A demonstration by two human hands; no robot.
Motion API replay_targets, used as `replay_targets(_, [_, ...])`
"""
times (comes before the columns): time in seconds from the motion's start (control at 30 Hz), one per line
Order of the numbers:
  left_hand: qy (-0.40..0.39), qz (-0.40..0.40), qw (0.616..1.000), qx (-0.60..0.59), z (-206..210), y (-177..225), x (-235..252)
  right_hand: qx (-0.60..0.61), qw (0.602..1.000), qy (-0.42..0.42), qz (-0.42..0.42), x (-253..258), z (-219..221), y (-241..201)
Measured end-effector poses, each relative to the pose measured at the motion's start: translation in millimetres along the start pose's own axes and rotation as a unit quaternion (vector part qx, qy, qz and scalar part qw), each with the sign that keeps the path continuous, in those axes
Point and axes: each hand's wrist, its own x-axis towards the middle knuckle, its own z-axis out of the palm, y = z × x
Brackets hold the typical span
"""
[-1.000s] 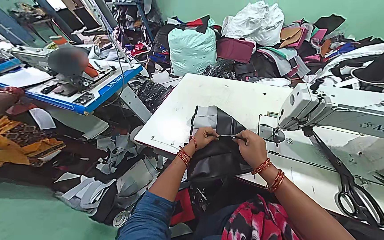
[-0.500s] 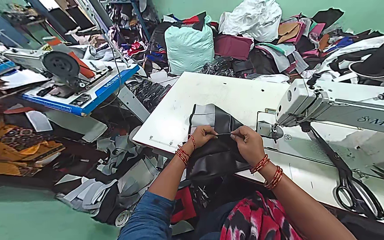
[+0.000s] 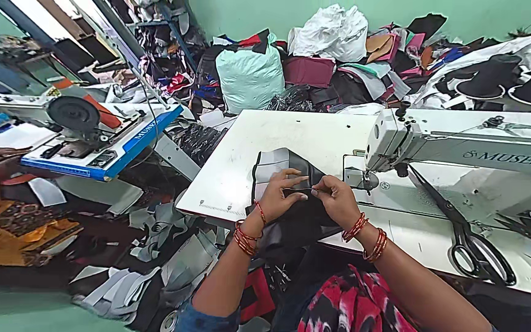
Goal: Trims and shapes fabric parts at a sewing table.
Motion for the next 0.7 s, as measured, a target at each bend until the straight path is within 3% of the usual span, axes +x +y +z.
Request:
replay_targets(0.2, [-0.034,-0.149,0.981,-0.117,8,54,5,0.057,0.997,-0.037,0.034,-4,-15,-7])
replay_targets(0.5, [0.009,-0.04,0.997,-0.073,23,47,-7,0.185,0.974,-0.078,0.1,-22,-43,-14])
replay_targets(0.6, [0.037,-0.013,0.996,-0.081,29,50,-13,0.129,0.987,-0.056,0.078,-45,-66,-9])
replay_targets(0.7, [0.066,-0.003,0.992,-0.103,37,53,-17,-0.084,0.993,0.046,0.074,-81,-101,22])
